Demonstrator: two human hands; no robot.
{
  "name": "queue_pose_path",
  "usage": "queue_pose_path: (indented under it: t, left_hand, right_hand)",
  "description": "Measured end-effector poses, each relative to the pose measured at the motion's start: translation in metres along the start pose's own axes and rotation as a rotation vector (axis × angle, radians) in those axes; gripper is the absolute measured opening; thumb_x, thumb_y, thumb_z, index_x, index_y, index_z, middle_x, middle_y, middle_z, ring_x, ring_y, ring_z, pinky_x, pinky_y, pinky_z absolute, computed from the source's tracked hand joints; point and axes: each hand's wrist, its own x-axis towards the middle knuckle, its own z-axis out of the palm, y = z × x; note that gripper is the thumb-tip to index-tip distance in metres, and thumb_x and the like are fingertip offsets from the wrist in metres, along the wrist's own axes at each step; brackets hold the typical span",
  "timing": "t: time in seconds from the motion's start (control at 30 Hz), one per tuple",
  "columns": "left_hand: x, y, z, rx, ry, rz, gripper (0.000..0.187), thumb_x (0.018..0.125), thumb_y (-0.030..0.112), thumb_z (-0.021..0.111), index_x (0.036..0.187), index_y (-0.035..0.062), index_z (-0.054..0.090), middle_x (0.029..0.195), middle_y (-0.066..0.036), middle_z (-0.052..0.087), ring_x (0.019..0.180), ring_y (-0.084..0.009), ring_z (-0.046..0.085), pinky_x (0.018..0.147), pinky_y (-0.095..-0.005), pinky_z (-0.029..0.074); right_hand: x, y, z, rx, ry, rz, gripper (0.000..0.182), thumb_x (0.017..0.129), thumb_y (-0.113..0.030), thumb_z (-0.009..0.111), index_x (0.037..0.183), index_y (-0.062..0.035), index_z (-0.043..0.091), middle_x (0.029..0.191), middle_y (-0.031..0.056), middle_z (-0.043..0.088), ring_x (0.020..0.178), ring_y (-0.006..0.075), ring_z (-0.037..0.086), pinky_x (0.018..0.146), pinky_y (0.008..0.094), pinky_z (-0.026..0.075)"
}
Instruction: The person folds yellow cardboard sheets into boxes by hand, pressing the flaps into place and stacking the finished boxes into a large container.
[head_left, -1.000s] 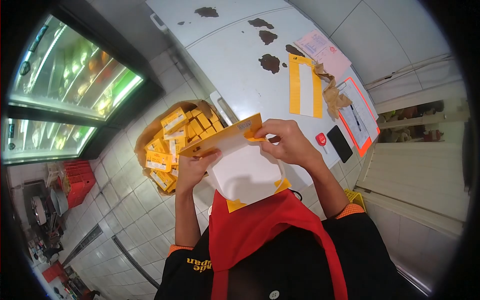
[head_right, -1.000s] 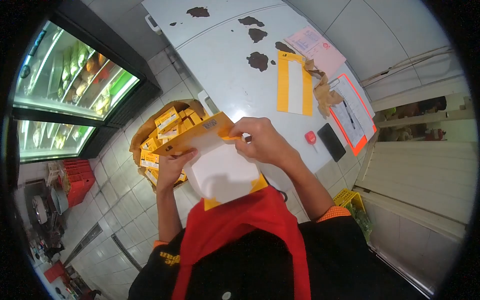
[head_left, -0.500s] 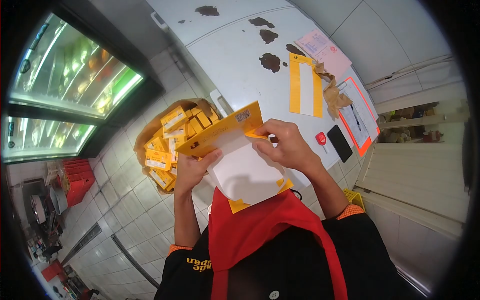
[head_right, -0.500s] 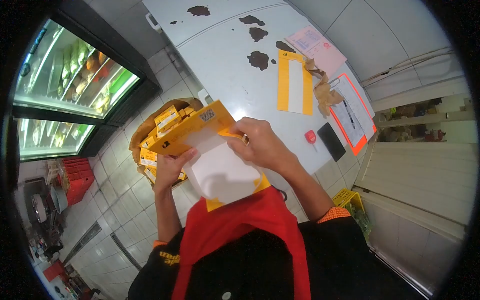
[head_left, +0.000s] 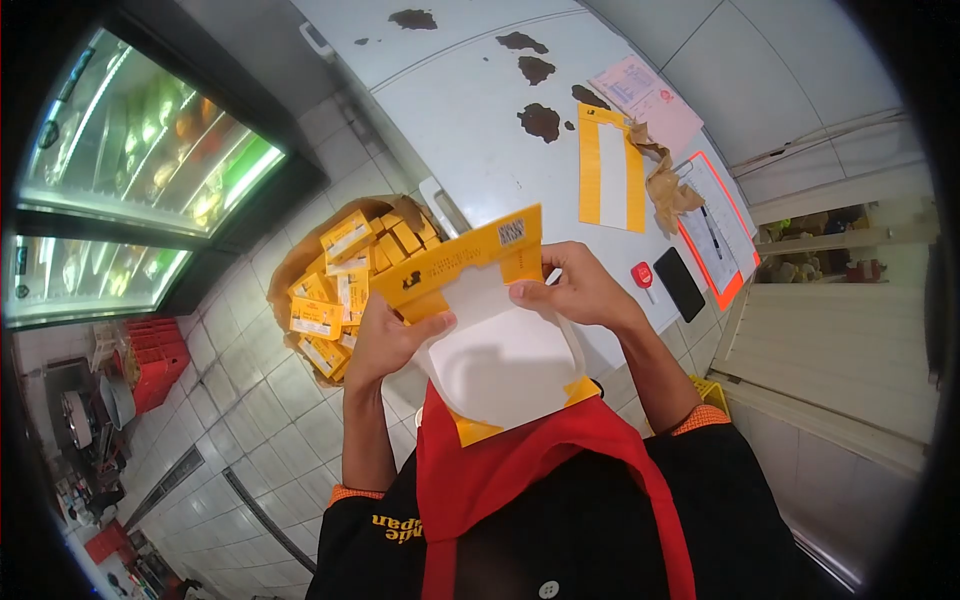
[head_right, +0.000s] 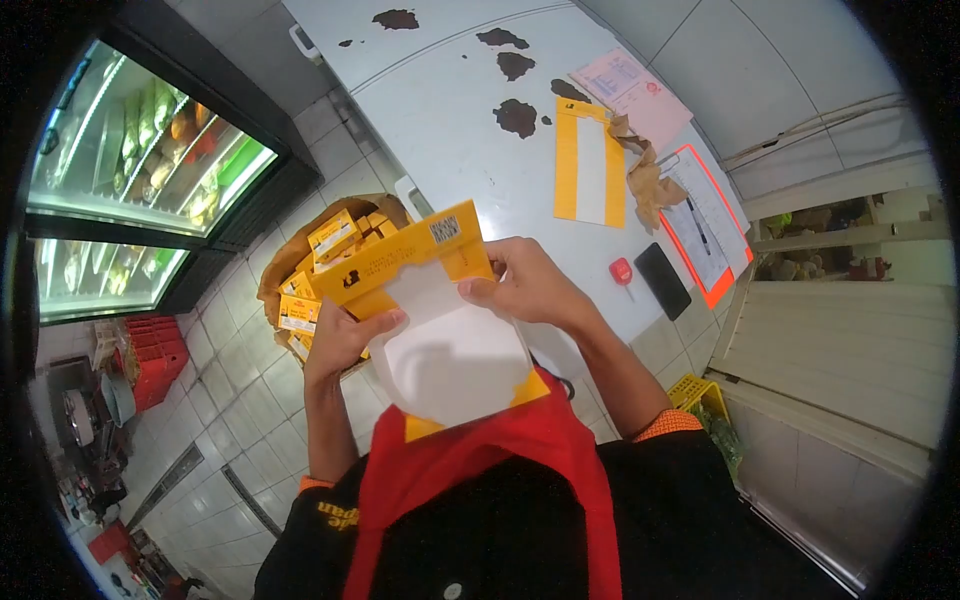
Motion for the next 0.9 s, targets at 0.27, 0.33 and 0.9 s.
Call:
queue_pose_path:
  t: [0.27, 0.33, 0.9]
  left_hand:
    - [0.004, -0.002, 0.001, -0.081, -0.010, 0.034, 0.037, 0.072, 0.003, 0.074, 0.105, -0.0022, 0.059, 0.092, -0.006, 0.064, 0.083, -0.0138, 0.060, 0.076, -0.0275, 0.048]
    - [0.005, -0.007, -0.005, -0.063, -0.014, 0.010, 0.035, 0.071, 0.003, 0.074, 0.103, -0.0023, 0.059, 0.091, -0.006, 0.064, 0.082, -0.0133, 0.059, 0.075, -0.0270, 0.048]
    - [0.010, 0.000, -0.003, 0.077, -0.037, -0.040, 0.031, 0.072, 0.007, 0.075, 0.098, -0.0036, 0.063, 0.084, -0.005, 0.065, 0.075, -0.0108, 0.059, 0.069, -0.0257, 0.048]
  right_hand:
    - [0.005, 0.014, 0.008, 0.303, -0.036, 0.046, 0.027, 0.077, -0.017, 0.071, 0.094, 0.0036, 0.066, 0.075, 0.0076, 0.064, 0.067, 0.0105, 0.056, 0.063, 0.0257, 0.045]
    - [0.004, 0.018, 0.001, 0.061, -0.055, -0.065, 0.025, 0.072, -0.012, 0.074, 0.092, 0.0014, 0.067, 0.079, 0.0060, 0.066, 0.064, 0.0110, 0.056, 0.063, 0.0251, 0.046]
    - [0.011, 0.006, -0.003, 0.039, 0.052, 0.001, 0.060, 0.064, -0.004, 0.071, 0.120, -0.0010, 0.050, 0.093, 0.0150, 0.062, 0.081, 0.0192, 0.060, 0.072, 0.0297, 0.049]
